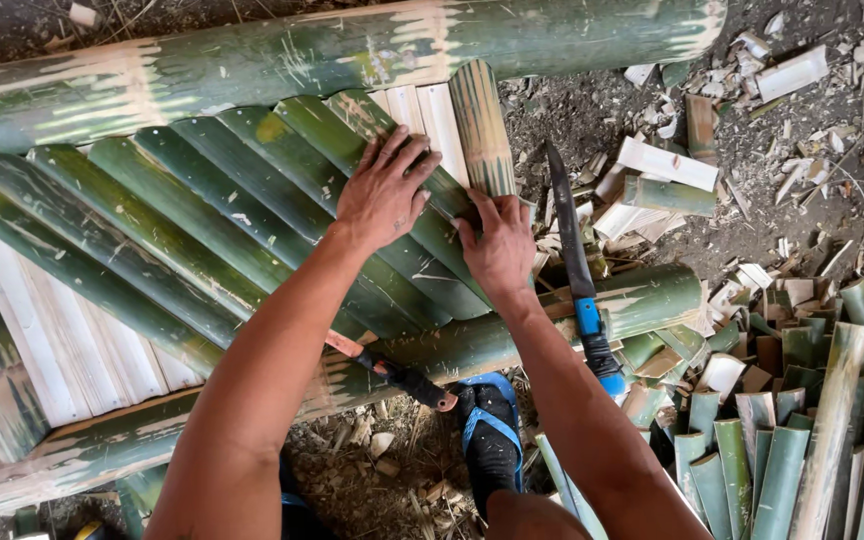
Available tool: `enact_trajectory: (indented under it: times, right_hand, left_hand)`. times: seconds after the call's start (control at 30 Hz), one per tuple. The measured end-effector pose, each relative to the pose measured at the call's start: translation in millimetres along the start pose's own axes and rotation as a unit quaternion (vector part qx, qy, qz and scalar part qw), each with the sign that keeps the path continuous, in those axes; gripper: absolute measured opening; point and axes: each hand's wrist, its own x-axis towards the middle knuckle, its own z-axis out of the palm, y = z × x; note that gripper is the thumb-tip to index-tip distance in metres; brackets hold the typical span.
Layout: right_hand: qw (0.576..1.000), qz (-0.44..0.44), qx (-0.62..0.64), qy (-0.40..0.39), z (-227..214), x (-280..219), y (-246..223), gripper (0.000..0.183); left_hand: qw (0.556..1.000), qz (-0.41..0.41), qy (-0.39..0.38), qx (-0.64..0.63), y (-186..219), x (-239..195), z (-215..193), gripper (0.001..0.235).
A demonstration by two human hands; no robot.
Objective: The person assembles a bamboo structure by placing split bamboo strips into a frame, securing them with nails using a hammer, and trimming excess length with a machete. The process is repeated for multiple strips.
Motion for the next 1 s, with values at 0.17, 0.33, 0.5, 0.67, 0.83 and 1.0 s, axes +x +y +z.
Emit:
enact_trajectory:
  times: [0.17, 0.33, 0.5, 0.67, 0.83, 1.0]
  right_hand:
    - [1.000, 0.013, 0.001, -0.007, 3, 4, 1, 0.051]
    - [0.999, 0.045, 0.003, -0.023, 4, 3, 2, 0.049]
    - [0.999, -0.002, -0.043, 0.004, 3, -6, -20, 0.055]
    - [0.954, -0.168, 0.053, -0.244, 32, -72, -112, 0.055]
    - [0.864, -0.159, 0.012, -0.478, 60, -102, -186, 0.038]
    - [0.845, -0.236, 0.075, -0.475, 95, -75, -234, 0.043]
  left_hand:
    - [0.999, -0.030, -0.044, 0.003, 4, -1, -2, 0.056]
    - [0.994, -0.076, -0.074, -0.014, 15, -9, -10, 0.062]
    - [0.983, -0.048, -0.150, 0.099, -21, -82, -56, 0.067]
    - [0.966, -0.127, -0.211, 0.080, -63, -187, -113, 0.058]
    - [0.974, -0.216, -0.068, -0.023, -69, -286, -133, 0.040]
    - [0.931, -0.308, 0.140, -0.138, -85, -364, -130, 0.030]
